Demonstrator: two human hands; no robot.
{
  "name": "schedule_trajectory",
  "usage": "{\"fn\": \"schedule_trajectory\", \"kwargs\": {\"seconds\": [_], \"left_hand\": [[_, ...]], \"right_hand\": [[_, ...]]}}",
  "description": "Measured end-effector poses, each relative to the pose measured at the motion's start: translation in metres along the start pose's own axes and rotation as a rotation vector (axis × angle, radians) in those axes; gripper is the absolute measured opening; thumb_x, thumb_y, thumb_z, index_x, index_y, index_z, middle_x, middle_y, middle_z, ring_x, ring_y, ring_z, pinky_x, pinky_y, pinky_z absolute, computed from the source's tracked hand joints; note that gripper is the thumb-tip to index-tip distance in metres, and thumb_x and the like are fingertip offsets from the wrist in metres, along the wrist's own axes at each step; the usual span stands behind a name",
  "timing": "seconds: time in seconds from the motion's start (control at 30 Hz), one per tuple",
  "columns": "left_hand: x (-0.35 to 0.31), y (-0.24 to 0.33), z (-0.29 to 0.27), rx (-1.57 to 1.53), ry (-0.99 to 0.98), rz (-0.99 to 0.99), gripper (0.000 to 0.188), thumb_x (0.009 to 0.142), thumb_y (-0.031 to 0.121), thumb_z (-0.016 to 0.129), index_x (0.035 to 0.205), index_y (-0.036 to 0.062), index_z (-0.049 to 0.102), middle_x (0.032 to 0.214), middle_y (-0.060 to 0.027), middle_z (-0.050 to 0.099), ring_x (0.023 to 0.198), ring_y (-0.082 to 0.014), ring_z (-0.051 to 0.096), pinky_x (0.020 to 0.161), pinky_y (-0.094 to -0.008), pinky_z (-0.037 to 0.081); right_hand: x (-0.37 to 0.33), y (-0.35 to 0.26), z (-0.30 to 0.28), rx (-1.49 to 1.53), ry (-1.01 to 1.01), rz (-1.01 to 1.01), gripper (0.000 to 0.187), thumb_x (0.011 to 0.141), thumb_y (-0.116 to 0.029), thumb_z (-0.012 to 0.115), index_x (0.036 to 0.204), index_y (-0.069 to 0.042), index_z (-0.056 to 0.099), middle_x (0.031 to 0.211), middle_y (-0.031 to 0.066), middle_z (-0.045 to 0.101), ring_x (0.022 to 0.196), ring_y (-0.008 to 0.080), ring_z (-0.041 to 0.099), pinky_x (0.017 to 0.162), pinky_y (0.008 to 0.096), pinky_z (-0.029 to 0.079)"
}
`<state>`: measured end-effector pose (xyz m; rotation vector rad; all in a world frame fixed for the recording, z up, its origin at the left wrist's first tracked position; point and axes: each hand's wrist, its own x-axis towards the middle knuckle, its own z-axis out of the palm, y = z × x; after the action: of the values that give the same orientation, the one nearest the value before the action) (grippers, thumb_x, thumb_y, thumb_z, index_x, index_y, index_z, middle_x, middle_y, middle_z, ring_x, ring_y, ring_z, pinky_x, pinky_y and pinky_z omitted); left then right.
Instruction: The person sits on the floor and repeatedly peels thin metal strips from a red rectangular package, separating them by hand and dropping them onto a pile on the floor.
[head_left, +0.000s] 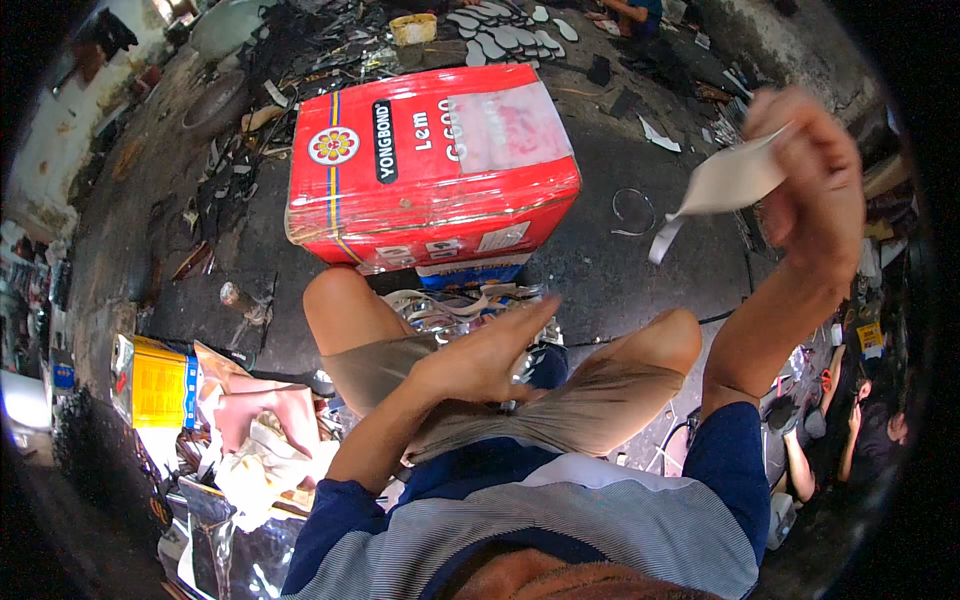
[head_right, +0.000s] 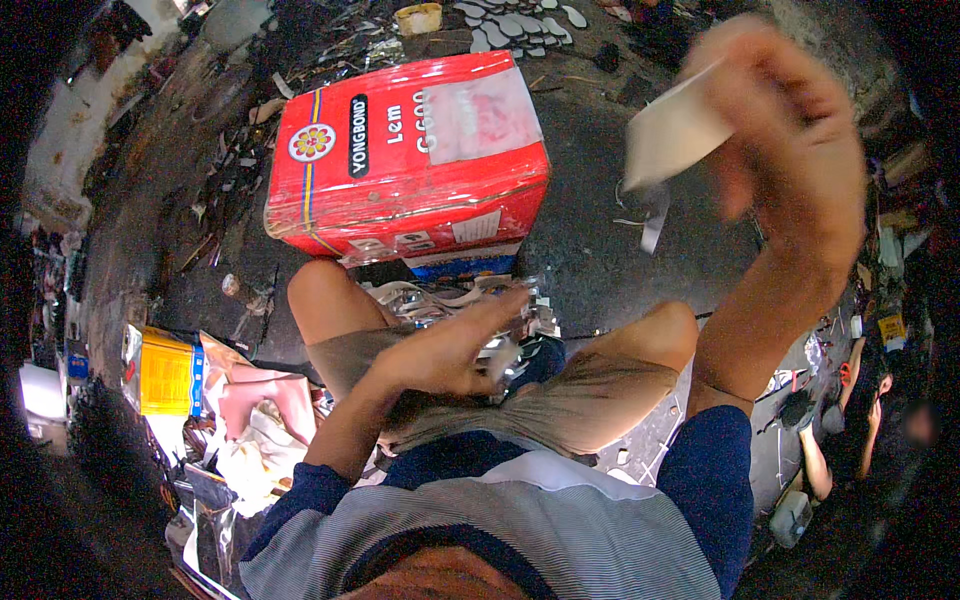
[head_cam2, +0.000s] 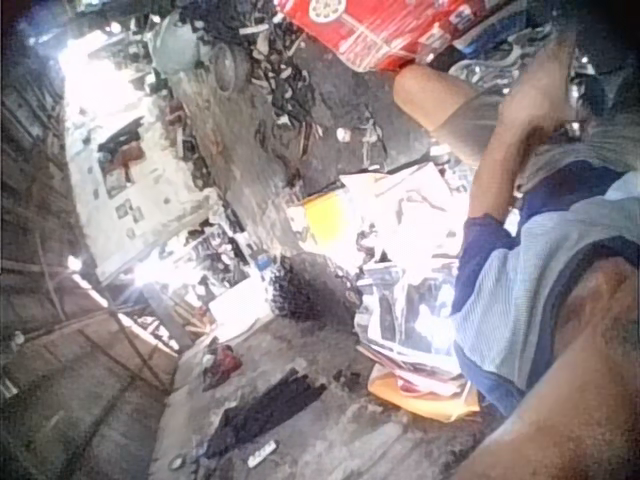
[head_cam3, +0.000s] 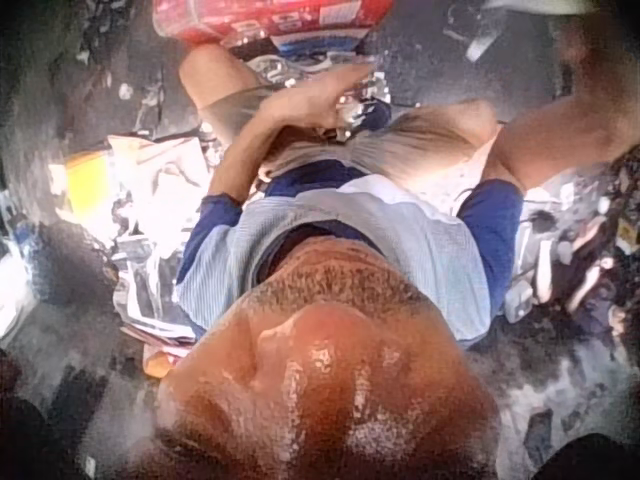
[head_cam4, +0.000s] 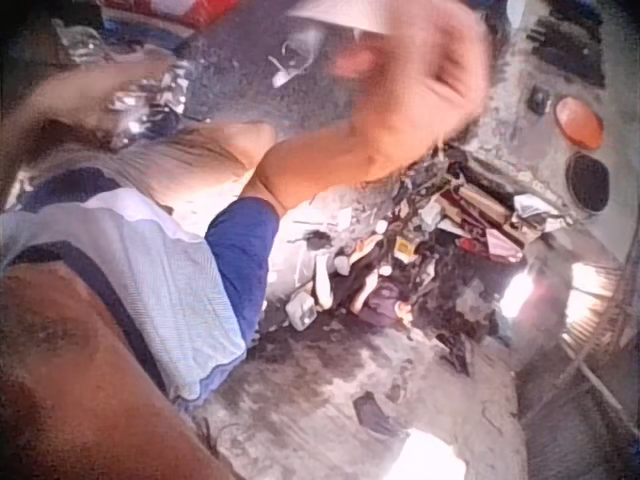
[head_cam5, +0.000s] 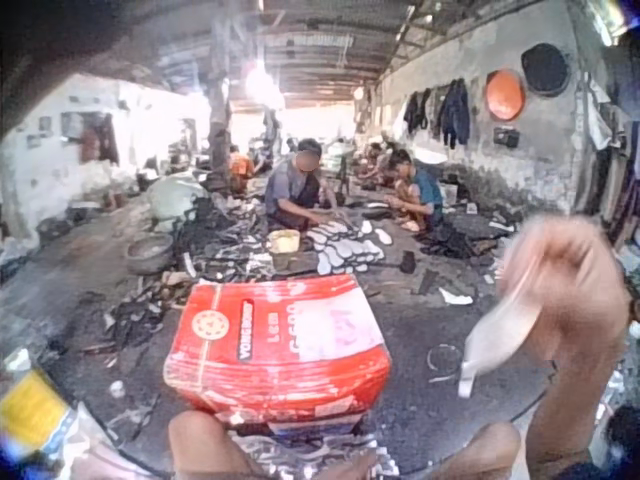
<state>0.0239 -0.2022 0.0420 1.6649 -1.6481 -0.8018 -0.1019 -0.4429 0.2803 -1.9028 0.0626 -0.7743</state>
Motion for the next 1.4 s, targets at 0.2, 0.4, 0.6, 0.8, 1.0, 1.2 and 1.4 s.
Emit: {"fn": "schedule_trajectory", "kwargs": {"seconds": [0.2, 0.4, 0.6, 0.8, 1.0, 1.2, 1.4], "left_hand": [[0.010, 0.051, -0.061, -1.013, 0.386, 0.205, 0.069, 0.081, 0.019, 0.081, 0.139, 0.0001, 0.048, 0.121, -0.0098, 0.060, 0.111, -0.0161, 0.059, 0.089, -0.0298, 0.049], [-0.075, 0.003, -0.148, -0.417, 0.714, -0.432, 0.022, 0.088, 0.019, 0.075, 0.105, 0.0051, 0.073, 0.070, 0.0051, 0.063, 0.053, -0.0004, 0.051, 0.045, -0.0170, 0.038], [-0.171, -0.047, -0.268, 0.114, 0.753, -0.611, 0.017, 0.084, 0.021, 0.075, 0.089, 0.0051, 0.071, 0.071, 0.0024, 0.061, 0.061, -0.0067, 0.052, 0.055, -0.0235, 0.039], [-0.055, -0.045, -0.246, 0.984, 1.109, -0.493, 0.041, 0.081, 0.017, 0.073, 0.120, 0.0087, 0.066, 0.117, -0.0166, 0.064, 0.109, -0.0338, 0.062, 0.091, -0.0419, 0.051], [0.131, -0.045, -0.156, 0.248, 0.720, 0.016, 0.038, 0.078, 0.012, 0.073, 0.114, 0.0008, 0.065, 0.104, -0.0207, 0.069, 0.096, -0.0370, 0.068, 0.088, -0.0420, 0.054], [0.145, -0.064, -0.142, 0.078, 0.806, 0.036, 0.025, 0.080, 0.015, 0.077, 0.099, 0.0005, 0.071, 0.092, -0.0153, 0.071, 0.078, -0.0247, 0.070, 0.071, -0.0359, 0.056], [0.143, -0.062, -0.133, 0.186, 0.869, 0.124, 0.016, 0.079, 0.013, 0.077, 0.089, -0.0002, 0.073, 0.084, -0.0112, 0.066, 0.074, -0.0229, 0.067, 0.068, -0.0342, 0.054]], "right_hand": [[0.010, 0.017, 0.092, 0.127, -0.357, 0.247, 0.033, 0.081, -0.008, 0.075, 0.111, 0.002, 0.067, 0.082, 0.0033, 0.067, 0.058, 0.0066, 0.062, 0.047, 0.0178, 0.047], [0.069, 0.113, 0.064, -0.121, -0.106, 0.129, 0.023, 0.087, -0.011, 0.073, 0.108, -0.002, 0.074, 0.081, 0.0027, 0.068, 0.066, 0.0087, 0.063, 0.059, 0.0231, 0.050], [0.078, 0.194, 0.075, -0.224, -0.078, 0.087, 0.017, 0.085, -0.010, 0.075, 0.099, 0.000, 0.074, 0.084, 0.0019, 0.071, 0.076, 0.0081, 0.062, 0.070, 0.0251, 0.048], [0.058, 0.188, 0.112, -0.659, -0.090, 0.122, 0.026, 0.078, -0.022, 0.077, 0.101, -0.010, 0.074, 0.088, 0.0092, 0.074, 0.082, 0.0232, 0.070, 0.075, 0.0365, 0.054], [0.058, 0.191, 0.115, -0.771, -0.046, 0.063, 0.025, 0.080, -0.031, 0.076, 0.101, -0.016, 0.074, 0.087, 0.0087, 0.073, 0.084, 0.0291, 0.070, 0.076, 0.0418, 0.054], [0.062, 0.200, 0.095, -0.800, -0.081, -0.195, 0.016, 0.083, -0.025, 0.074, 0.093, -0.013, 0.076, 0.087, 0.0061, 0.067, 0.081, 0.0284, 0.066, 0.073, 0.0411, 0.052], [0.061, 0.201, 0.080, -0.792, -0.209, -0.323, 0.017, 0.084, -0.020, 0.073, 0.096, -0.008, 0.075, 0.092, 0.0070, 0.064, 0.081, 0.0270, 0.066, 0.073, 0.0383, 0.053]]}}
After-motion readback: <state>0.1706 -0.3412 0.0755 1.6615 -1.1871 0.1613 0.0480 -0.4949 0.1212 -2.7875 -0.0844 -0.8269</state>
